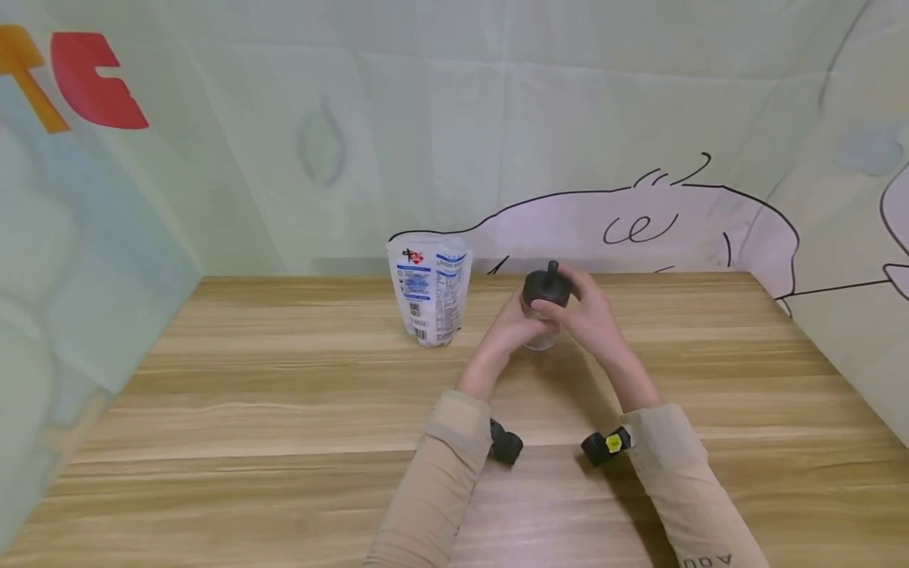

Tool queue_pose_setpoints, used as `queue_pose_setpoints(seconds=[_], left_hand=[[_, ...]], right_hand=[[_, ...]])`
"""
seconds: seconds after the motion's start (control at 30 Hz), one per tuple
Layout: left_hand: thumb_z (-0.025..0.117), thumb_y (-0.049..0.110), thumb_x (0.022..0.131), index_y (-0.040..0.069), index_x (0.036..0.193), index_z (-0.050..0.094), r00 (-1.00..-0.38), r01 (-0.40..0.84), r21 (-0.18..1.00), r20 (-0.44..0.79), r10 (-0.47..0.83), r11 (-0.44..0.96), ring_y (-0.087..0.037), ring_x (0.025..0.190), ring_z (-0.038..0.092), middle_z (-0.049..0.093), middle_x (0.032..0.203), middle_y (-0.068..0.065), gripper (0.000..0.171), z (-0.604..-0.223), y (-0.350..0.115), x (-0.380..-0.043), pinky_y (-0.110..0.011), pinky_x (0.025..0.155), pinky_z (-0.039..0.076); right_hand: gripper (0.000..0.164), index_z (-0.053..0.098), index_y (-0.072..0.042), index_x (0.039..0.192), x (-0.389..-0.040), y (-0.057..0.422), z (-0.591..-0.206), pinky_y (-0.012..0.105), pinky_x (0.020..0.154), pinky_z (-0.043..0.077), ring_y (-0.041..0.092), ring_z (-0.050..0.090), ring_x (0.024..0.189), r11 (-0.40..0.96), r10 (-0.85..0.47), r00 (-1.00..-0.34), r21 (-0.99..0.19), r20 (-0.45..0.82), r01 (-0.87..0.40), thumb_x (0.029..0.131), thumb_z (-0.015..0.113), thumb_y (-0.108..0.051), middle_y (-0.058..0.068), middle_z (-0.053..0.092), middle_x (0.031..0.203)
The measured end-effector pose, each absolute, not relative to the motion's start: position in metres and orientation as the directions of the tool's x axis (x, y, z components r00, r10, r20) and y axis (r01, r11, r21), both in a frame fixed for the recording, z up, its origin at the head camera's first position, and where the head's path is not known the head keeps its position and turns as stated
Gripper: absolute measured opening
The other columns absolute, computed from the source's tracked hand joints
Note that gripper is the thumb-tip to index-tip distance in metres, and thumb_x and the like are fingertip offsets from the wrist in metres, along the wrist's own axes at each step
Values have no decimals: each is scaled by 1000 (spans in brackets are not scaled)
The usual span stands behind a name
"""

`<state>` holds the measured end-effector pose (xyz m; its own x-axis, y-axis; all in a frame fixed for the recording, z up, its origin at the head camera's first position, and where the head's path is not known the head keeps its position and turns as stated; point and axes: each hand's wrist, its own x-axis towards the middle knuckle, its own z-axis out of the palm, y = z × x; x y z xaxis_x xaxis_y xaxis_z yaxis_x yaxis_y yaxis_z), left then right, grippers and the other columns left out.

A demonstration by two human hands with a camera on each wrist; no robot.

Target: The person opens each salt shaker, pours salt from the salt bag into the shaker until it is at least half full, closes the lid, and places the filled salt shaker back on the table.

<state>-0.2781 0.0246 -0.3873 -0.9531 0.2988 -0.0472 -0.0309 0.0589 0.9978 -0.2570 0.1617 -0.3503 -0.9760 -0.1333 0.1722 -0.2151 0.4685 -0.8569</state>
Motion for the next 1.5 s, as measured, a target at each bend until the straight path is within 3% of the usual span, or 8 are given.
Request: queue_pose_setpoints(seconds=[0.57, 1.17, 1.5], left_hand=[[73, 13, 78, 18, 140, 45, -954, -57, 996, -76, 291, 73, -25, 132, 45, 51, 142, -5, 68, -385, 26, -278, -48, 115, 28], [73, 9, 77, 17, 141, 45, -951, -75, 996, -88, 297, 56, -27, 136, 42, 49, 145, -7, 71, -379, 25, -274, -49, 117, 23], [74, 11, 76, 20, 141, 44, -953, -59, 995, -79, 292, 77, -27, 138, 40, 47, 146, -5, 72, -383, 24, -275, -53, 116, 23]], right_hand=[[80, 38, -4, 144, -259, 158, -356, 57, 114, 26, 38, 33, 141, 515, -43, -985, -841, 168, -166, 80, 78, -31, 16, 38, 150], [76, 38, -3, 144, -260, 159, -354, 58, 115, 25, 39, 32, 141, 500, -63, -986, -851, 151, -162, 82, 75, -27, 18, 39, 149], [73, 34, -7, 147, -259, 165, -353, 60, 116, 18, 36, 24, 146, 437, -128, -988, -889, 91, -139, 86, 71, -24, 15, 34, 154]])
